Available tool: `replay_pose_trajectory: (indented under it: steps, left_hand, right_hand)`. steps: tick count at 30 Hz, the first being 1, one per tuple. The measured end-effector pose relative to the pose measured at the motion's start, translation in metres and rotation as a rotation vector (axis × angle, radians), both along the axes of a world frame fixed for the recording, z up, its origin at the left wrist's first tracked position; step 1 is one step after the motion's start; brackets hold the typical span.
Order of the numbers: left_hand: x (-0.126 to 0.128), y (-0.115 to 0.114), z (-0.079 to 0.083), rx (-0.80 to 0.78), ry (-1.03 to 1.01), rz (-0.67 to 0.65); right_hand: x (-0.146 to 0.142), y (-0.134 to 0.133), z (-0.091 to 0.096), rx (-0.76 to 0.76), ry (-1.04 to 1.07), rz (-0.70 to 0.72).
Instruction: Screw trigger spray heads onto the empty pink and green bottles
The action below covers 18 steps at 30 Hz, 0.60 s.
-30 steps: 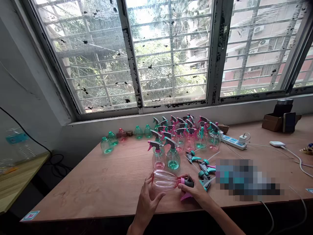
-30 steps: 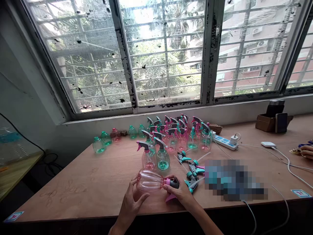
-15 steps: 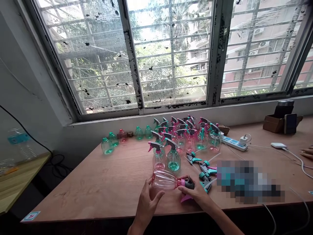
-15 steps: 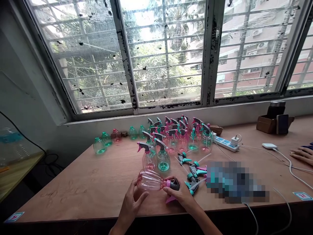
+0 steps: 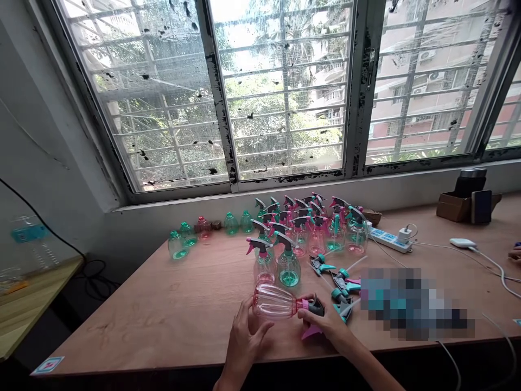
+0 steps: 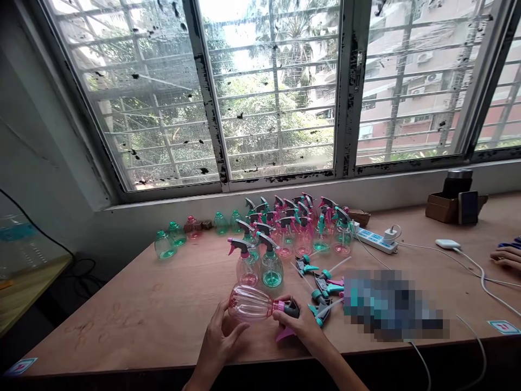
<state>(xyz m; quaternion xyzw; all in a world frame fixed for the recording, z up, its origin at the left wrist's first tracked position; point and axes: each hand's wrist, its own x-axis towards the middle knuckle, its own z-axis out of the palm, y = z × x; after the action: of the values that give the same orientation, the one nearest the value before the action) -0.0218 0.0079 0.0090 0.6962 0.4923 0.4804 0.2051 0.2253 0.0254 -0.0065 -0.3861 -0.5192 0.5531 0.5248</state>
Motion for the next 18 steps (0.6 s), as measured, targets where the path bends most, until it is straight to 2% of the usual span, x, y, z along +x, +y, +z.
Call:
replay_pose_trajectory:
  steps: [6,12,18]
  left_hand:
    - [0.0004,-0.0028,0.0051,-0.008,-0.027,-0.037]
    - [-0.0024,0.0041,0.0001,0.027,-0.023,-0.019]
    - [-0.0005,0.0001,0.0010,0.010,-0.013,-0.009]
  right_hand:
    - [-0.0001,-0.0014,0.0002,0.015,-0.022,-0.005]
    - [-0.0013,0.0011,-0.0001,-0.001,-0.012,0.018]
    - [0.0014,-0.0034,0.0023,0.025,-0.051,0.048]
